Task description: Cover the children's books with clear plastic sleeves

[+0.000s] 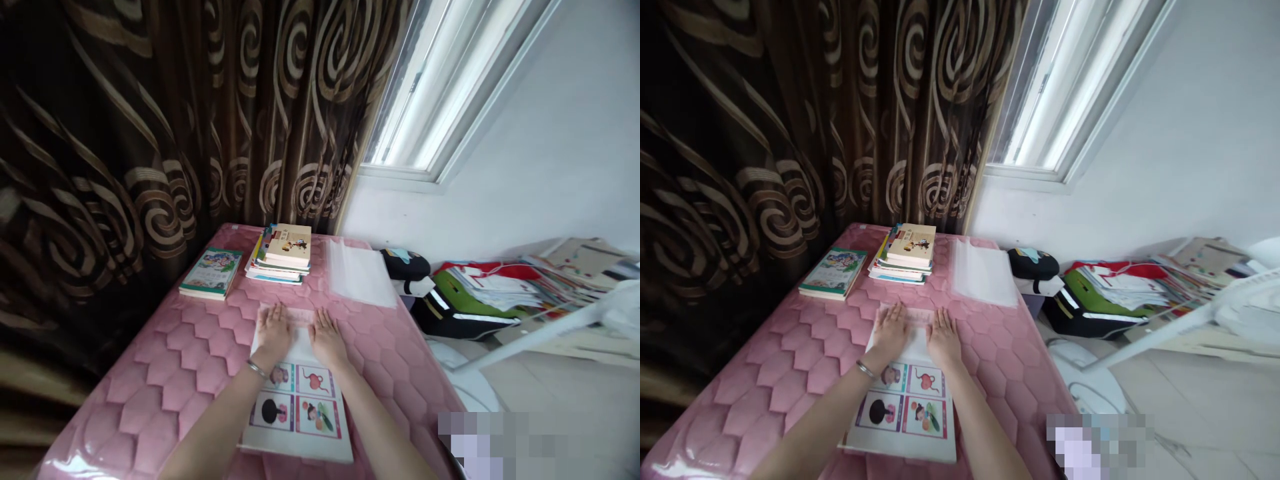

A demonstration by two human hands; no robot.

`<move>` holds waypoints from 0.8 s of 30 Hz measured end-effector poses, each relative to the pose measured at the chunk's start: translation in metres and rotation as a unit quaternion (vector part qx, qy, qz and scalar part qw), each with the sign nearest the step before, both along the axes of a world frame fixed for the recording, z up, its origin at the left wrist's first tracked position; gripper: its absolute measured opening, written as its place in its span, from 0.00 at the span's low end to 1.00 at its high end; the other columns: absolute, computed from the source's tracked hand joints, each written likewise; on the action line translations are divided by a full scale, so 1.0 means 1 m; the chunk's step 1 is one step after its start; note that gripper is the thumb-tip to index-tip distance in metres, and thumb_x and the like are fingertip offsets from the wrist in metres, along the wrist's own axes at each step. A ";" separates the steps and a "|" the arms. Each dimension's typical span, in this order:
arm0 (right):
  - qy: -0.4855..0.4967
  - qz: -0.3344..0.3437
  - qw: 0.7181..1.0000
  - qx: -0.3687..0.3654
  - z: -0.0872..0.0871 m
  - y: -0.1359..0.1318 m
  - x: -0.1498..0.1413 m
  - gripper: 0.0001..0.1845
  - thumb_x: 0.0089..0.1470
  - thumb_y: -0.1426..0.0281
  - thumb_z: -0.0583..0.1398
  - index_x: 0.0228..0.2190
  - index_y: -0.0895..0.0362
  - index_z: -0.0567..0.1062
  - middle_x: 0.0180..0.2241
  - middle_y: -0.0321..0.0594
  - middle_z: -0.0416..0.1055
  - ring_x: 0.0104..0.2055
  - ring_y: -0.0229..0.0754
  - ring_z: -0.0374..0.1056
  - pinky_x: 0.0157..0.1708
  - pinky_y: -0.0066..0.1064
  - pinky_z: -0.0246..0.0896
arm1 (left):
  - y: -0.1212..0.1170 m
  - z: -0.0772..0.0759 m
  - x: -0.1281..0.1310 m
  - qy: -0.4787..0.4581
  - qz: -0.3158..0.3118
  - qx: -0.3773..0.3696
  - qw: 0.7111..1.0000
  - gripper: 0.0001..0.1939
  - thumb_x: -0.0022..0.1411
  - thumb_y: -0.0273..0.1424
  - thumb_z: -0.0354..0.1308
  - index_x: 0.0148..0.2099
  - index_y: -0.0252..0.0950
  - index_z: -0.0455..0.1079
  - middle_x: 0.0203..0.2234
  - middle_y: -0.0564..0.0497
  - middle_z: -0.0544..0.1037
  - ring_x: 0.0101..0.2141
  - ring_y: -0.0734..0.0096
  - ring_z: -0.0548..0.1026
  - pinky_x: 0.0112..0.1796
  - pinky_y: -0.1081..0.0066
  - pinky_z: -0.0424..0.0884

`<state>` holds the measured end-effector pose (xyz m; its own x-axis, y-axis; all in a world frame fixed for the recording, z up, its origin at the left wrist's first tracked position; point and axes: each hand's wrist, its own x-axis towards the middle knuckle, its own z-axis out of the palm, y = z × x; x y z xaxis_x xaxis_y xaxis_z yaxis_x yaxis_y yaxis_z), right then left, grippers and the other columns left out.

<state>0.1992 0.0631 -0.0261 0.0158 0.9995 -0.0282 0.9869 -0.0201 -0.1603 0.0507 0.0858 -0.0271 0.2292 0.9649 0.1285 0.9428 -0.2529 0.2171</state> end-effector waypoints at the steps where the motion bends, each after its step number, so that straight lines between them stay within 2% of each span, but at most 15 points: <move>1: -0.002 0.001 1.000 0.000 -0.001 0.000 0.000 0.31 0.63 0.66 0.41 0.63 0.69 0.52 0.66 0.50 0.44 0.69 0.45 0.38 0.65 0.40 0.31 | 0.002 0.000 -0.012 0.002 0.005 0.008 1.000 0.27 0.66 0.33 0.41 0.66 0.35 0.55 0.63 0.44 0.60 0.63 0.57 0.57 0.62 0.49 0.44; 5: -0.008 0.000 1.000 0.001 -0.004 0.001 0.001 0.31 0.63 0.66 0.40 0.63 0.69 0.52 0.66 0.49 0.44 0.68 0.45 0.38 0.65 0.38 0.31 | 0.007 -0.001 -0.042 0.002 0.030 0.011 0.999 0.27 0.66 0.34 0.41 0.65 0.33 0.56 0.63 0.43 0.60 0.62 0.57 0.59 0.62 0.47 0.45; 11: -0.022 -0.009 1.000 -0.017 0.005 0.004 -0.002 0.30 0.62 0.68 0.43 0.62 0.71 0.54 0.66 0.53 0.45 0.68 0.49 0.40 0.64 0.43 0.36 | 0.008 -0.003 -0.040 -0.015 0.032 -0.001 0.999 0.29 0.65 0.36 0.41 0.65 0.32 0.55 0.63 0.43 0.59 0.62 0.57 0.58 0.62 0.47 0.47; 13: -0.021 -0.001 1.000 0.001 0.009 0.007 -0.015 0.29 0.62 0.70 0.44 0.61 0.71 0.57 0.65 0.55 0.46 0.68 0.52 0.40 0.63 0.47 0.37 | 0.008 -0.003 -0.039 -0.019 0.034 -0.015 0.999 0.29 0.65 0.37 0.40 0.66 0.33 0.54 0.64 0.44 0.58 0.62 0.58 0.57 0.62 0.47 0.45; 16: 0.016 0.077 0.995 0.055 0.011 0.014 -0.048 0.28 0.63 0.68 0.43 0.60 0.67 0.60 0.64 0.52 0.50 0.68 0.48 0.40 0.64 0.45 0.33 | 0.008 -0.002 -0.042 -0.009 0.030 -0.022 0.999 0.29 0.65 0.36 0.39 0.67 0.34 0.53 0.65 0.45 0.56 0.63 0.60 0.54 0.62 0.48 0.43; 18: 0.056 0.116 0.990 0.050 0.008 0.018 -0.071 0.28 0.65 0.64 0.42 0.61 0.63 0.60 0.64 0.47 0.52 0.68 0.44 0.41 0.64 0.41 0.36 | 0.008 -0.002 -0.044 0.010 0.020 -0.029 0.999 0.29 0.65 0.33 0.38 0.67 0.34 0.52 0.65 0.46 0.54 0.64 0.61 0.52 0.62 0.48 0.42; 20: 0.077 0.121 0.989 0.030 0.006 0.020 -0.083 0.29 0.65 0.62 0.40 0.61 0.62 0.60 0.64 0.45 0.53 0.68 0.43 0.42 0.64 0.40 0.37 | 0.008 -0.002 -0.045 0.027 0.018 -0.042 0.999 0.29 0.64 0.30 0.38 0.67 0.35 0.52 0.66 0.48 0.52 0.65 0.61 0.51 0.62 0.49 0.43; 22: 0.071 0.104 0.992 0.012 0.004 0.019 -0.077 0.30 0.65 0.61 0.39 0.61 0.64 0.59 0.64 0.47 0.51 0.68 0.44 0.41 0.65 0.40 0.36 | 0.008 -0.002 -0.045 0.028 0.024 -0.047 0.998 0.29 0.65 0.31 0.38 0.67 0.36 0.52 0.66 0.48 0.52 0.65 0.61 0.51 0.62 0.49 0.43; 24: 0.046 0.074 0.996 0.000 0.004 0.015 -0.056 0.32 0.65 0.60 0.39 0.61 0.69 0.57 0.65 0.51 0.48 0.68 0.46 0.40 0.65 0.41 0.34 | 0.008 -0.002 -0.043 0.014 0.033 -0.044 0.998 0.29 0.65 0.36 0.38 0.67 0.36 0.50 0.66 0.47 0.52 0.64 0.60 0.52 0.62 0.49 0.42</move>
